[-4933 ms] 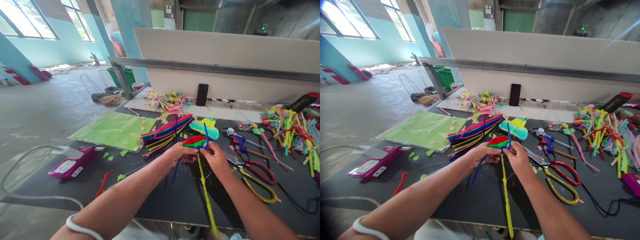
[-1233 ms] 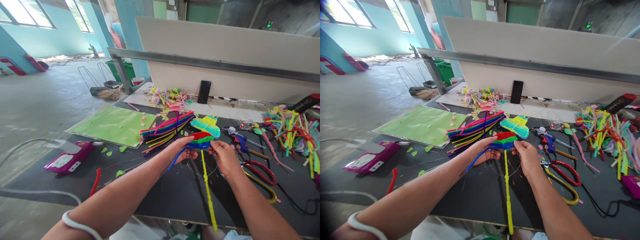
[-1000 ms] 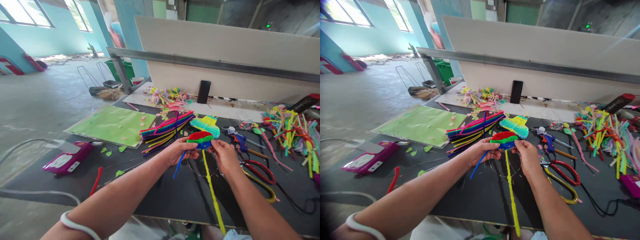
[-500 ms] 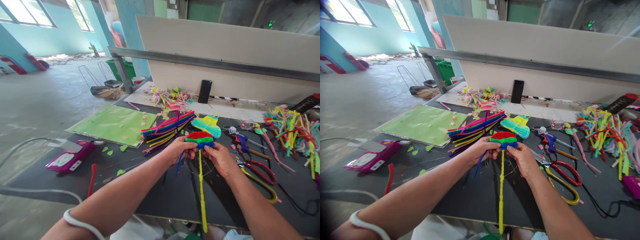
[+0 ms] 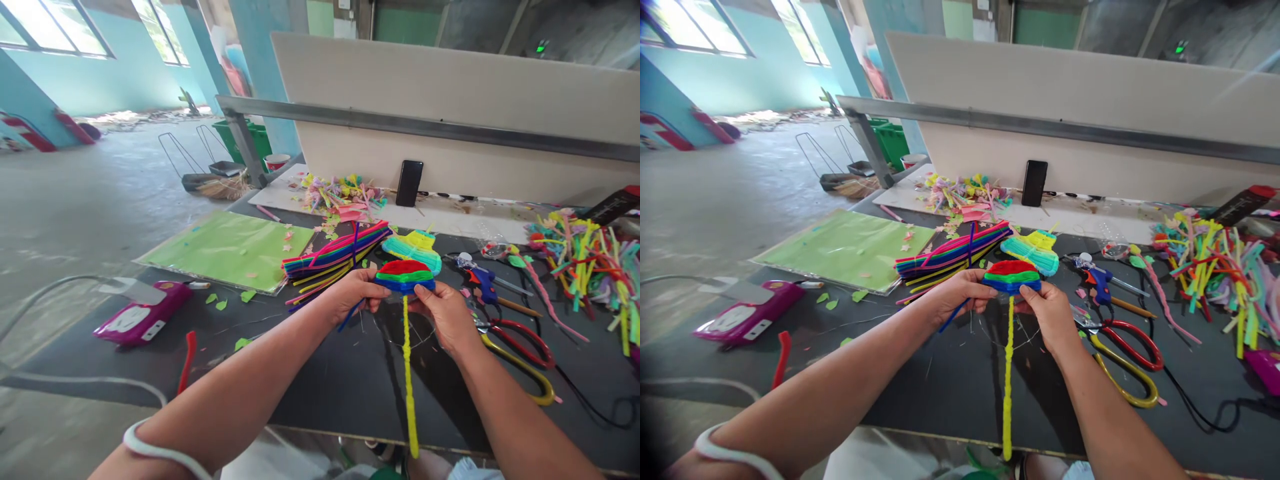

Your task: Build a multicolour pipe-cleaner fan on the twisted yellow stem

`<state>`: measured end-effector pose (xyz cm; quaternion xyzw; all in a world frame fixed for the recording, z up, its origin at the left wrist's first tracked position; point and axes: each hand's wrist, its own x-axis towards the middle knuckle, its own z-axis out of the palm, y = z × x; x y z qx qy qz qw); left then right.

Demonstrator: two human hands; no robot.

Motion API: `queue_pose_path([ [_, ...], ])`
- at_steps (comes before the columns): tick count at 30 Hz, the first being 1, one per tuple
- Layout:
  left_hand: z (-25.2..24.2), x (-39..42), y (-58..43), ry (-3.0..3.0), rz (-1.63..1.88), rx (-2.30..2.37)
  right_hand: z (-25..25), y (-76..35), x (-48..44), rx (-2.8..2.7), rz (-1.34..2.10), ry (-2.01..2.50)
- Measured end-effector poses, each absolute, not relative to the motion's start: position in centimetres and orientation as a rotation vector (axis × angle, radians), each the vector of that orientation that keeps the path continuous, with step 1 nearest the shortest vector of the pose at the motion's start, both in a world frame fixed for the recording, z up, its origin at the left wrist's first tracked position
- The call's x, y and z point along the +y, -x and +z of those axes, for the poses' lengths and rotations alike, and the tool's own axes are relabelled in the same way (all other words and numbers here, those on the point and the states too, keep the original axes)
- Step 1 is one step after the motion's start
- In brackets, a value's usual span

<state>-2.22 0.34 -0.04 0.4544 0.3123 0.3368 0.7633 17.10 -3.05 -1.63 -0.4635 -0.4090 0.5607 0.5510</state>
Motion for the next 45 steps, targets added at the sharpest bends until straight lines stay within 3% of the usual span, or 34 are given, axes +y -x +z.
queue_pose_path([
  [12, -0.3, 0.2, 2.1, -0.758, 0.715, 0.34, -1.0, -17.0, -3.4, -0.934, 1.49, 0.96],
  [25, 0.9, -0.7, 1.7, -0.871, 0.731, 0.318, -0.2, -17.5, -3.3, -0.703, 1.749, 0.785],
  [37, 1.5, -2.6, -0.1, -1.183, 1.088, 0.508, -0.4, -18.1, -4.0, -0.361, 2.009, 0.325],
  [45, 1.7, -3.6, 0.0, -1.501, 1.257, 0.606, -0.2, -16.5, -4.4, -0.553, 2.123, 0.54],
])
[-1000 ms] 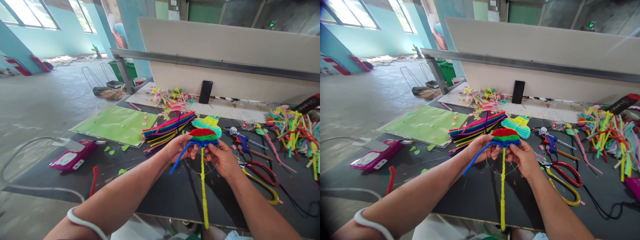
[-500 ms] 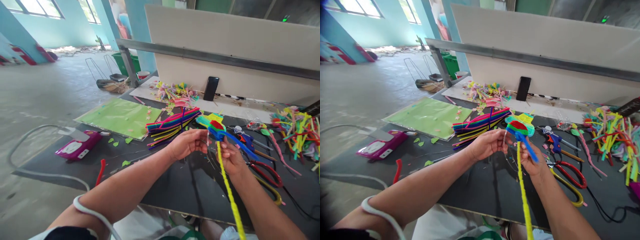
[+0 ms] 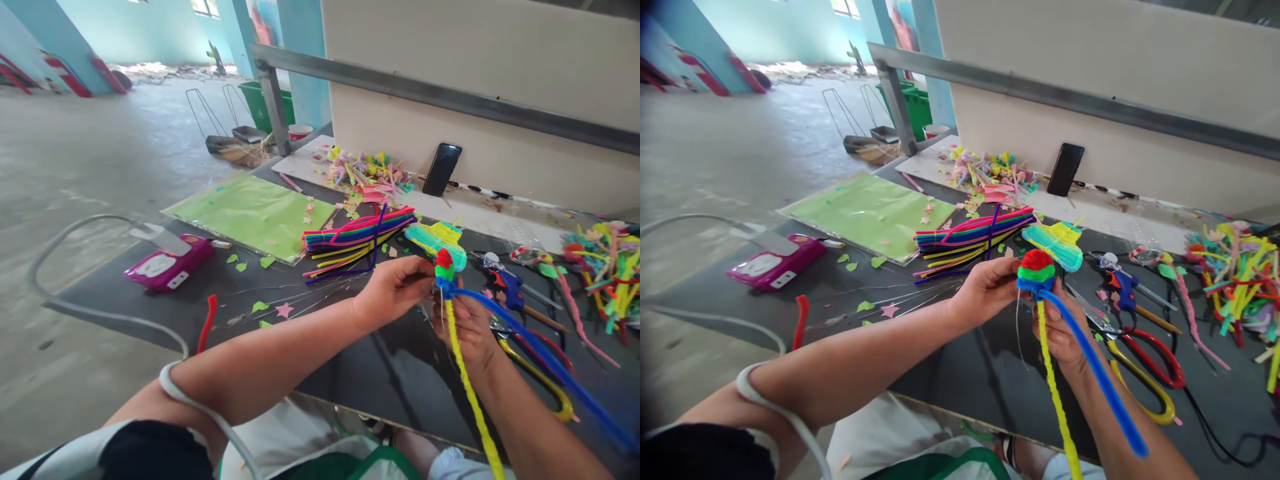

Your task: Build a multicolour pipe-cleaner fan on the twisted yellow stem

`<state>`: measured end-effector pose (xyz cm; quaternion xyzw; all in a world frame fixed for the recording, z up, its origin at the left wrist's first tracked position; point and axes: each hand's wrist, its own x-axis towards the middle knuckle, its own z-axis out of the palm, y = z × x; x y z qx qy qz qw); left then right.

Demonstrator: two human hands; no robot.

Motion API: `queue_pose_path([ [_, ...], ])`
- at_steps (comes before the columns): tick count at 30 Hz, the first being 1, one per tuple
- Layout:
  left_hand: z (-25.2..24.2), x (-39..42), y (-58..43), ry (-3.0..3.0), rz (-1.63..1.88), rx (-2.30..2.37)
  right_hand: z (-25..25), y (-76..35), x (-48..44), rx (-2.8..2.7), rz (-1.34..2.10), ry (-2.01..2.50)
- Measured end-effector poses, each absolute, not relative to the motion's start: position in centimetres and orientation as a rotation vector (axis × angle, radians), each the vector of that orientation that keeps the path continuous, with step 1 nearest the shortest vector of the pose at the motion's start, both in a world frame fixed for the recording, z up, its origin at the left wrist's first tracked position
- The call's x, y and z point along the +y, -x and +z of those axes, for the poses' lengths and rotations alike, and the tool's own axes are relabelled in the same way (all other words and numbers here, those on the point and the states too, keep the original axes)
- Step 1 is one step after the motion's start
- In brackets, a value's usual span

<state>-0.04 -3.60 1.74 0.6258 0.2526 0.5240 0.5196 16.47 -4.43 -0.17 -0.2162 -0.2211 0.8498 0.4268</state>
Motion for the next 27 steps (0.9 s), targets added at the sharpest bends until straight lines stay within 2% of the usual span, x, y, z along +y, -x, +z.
queue_pose_path([
  [11, 2.3, -4.0, 0.7, -1.978, 1.319, 0.805, -0.1, -16.4, -4.4, -0.537, 2.162, 0.539],
  [21, 1.8, -4.2, 0.1, -1.868, 1.353, 0.765, -0.7, -17.4, -4.0, -0.437, 2.136, 0.416],
  [27, 2.2, -4.4, 0.7, -1.98, 1.343, 0.768, -0.5, -16.8, -4.2, -0.542, 2.142, 0.549],
])
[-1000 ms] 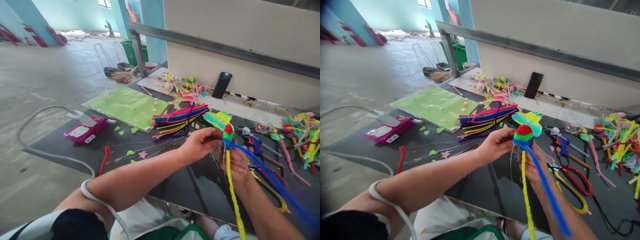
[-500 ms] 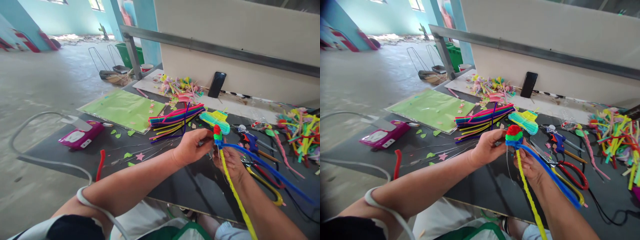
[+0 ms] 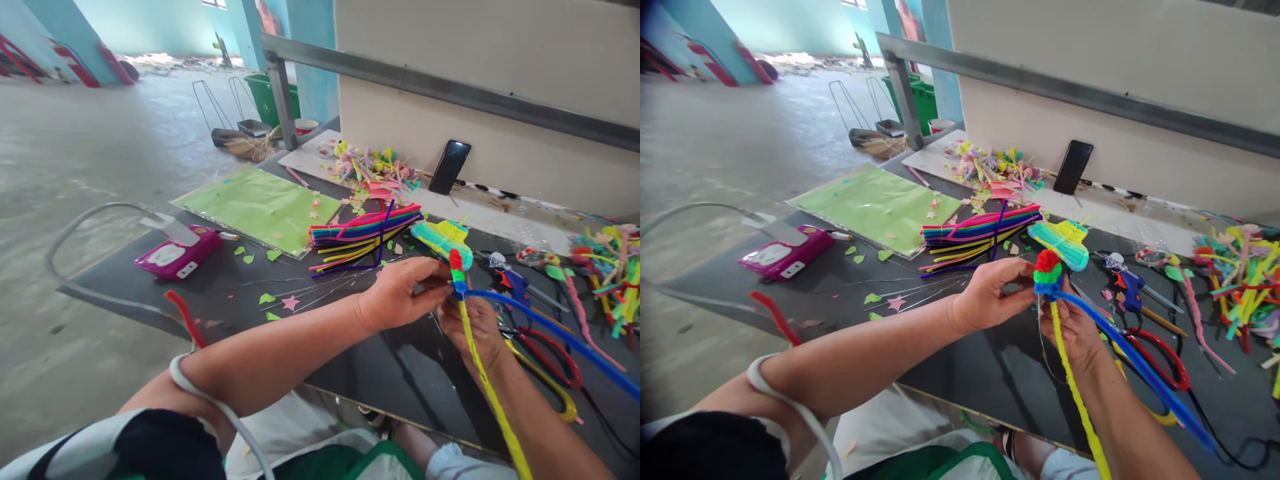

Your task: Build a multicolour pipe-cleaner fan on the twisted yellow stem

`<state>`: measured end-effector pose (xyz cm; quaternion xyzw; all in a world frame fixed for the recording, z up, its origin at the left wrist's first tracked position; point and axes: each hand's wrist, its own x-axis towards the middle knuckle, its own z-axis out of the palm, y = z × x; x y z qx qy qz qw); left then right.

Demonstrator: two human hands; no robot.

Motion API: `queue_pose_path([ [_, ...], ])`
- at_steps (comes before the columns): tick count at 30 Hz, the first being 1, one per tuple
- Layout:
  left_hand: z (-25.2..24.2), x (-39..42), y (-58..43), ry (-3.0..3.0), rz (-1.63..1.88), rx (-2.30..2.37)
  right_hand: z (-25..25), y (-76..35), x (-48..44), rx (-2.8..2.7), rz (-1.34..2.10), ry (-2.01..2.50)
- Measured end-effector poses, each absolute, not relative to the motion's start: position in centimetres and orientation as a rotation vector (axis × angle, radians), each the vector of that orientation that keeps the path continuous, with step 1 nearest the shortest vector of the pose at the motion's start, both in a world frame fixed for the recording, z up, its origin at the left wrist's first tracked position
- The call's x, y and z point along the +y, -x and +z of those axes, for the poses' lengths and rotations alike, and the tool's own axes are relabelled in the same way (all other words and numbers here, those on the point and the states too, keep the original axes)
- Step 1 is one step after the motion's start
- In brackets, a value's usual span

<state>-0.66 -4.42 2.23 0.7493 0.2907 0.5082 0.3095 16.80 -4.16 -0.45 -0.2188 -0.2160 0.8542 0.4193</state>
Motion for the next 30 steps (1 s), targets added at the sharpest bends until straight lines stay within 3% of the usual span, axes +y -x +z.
queue_pose_path([
  [14, 1.5, -3.6, -0.3, -1.603, 1.262, 0.638, -0.8, -17.7, -4.1, -0.421, 2.019, 0.368],
  [24, 1.4, -2.1, -0.1, -0.801, 0.884, 0.575, 0.7, -18.4, -3.0, -0.891, 1.317, 0.661],
  [30, 1.0, -1.4, -0.1, -0.834, 0.868, 0.562, 0.7, -18.3, -3.6, -1.097, 1.306, 0.788],
])
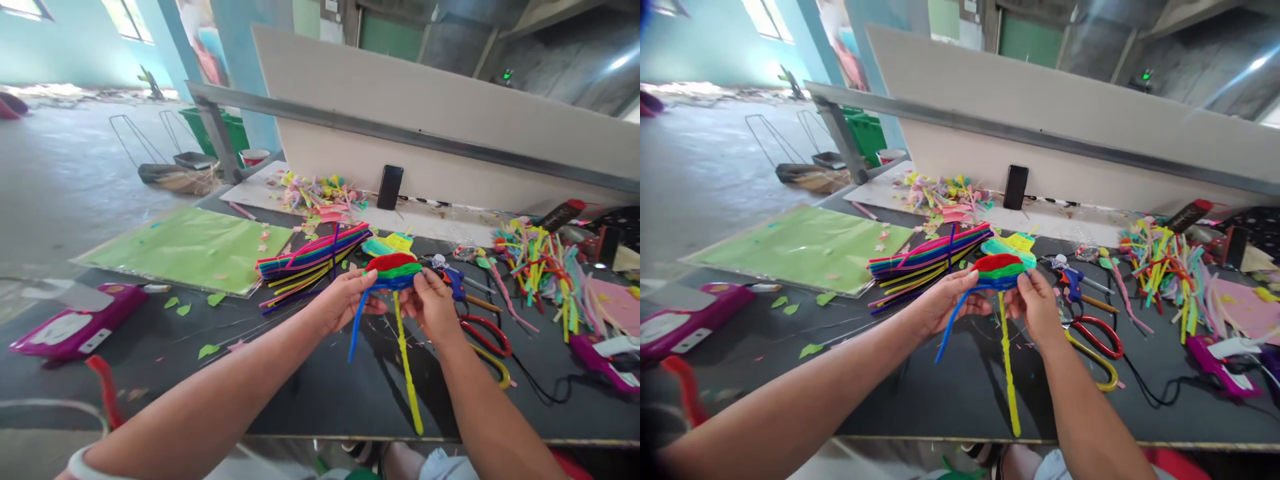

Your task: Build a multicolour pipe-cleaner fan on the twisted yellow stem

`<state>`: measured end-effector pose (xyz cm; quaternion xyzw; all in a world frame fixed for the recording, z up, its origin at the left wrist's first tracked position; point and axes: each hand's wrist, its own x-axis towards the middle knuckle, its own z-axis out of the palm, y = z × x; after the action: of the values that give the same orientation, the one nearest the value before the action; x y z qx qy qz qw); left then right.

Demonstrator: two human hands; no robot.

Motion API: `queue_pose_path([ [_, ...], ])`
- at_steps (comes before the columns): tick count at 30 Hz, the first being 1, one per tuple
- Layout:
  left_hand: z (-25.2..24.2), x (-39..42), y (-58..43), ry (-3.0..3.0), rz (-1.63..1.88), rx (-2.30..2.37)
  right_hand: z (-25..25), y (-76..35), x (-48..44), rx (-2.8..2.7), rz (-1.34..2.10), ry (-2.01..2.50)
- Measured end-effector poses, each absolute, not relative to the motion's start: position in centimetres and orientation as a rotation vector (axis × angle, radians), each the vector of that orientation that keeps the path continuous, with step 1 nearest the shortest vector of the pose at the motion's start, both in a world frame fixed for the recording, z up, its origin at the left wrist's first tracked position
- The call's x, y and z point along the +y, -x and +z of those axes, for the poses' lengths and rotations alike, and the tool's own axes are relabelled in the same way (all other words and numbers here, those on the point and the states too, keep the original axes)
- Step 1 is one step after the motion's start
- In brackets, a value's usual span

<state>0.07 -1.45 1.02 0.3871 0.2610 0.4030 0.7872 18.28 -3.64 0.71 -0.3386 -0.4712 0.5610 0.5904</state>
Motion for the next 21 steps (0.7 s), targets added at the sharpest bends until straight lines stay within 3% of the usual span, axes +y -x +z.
queue_pose_path([
  [7, 0.3, -0.9, 0.6, -0.648, 0.754, 0.464, 1.6, -18.2, -4.7, -1.304, 1.583, 0.504],
  [21, -1.9, -2.3, 0.1, -0.499, 0.656, 0.443, 1.9, -17.2, -6.5, -1.665, 0.86, 0.643],
])
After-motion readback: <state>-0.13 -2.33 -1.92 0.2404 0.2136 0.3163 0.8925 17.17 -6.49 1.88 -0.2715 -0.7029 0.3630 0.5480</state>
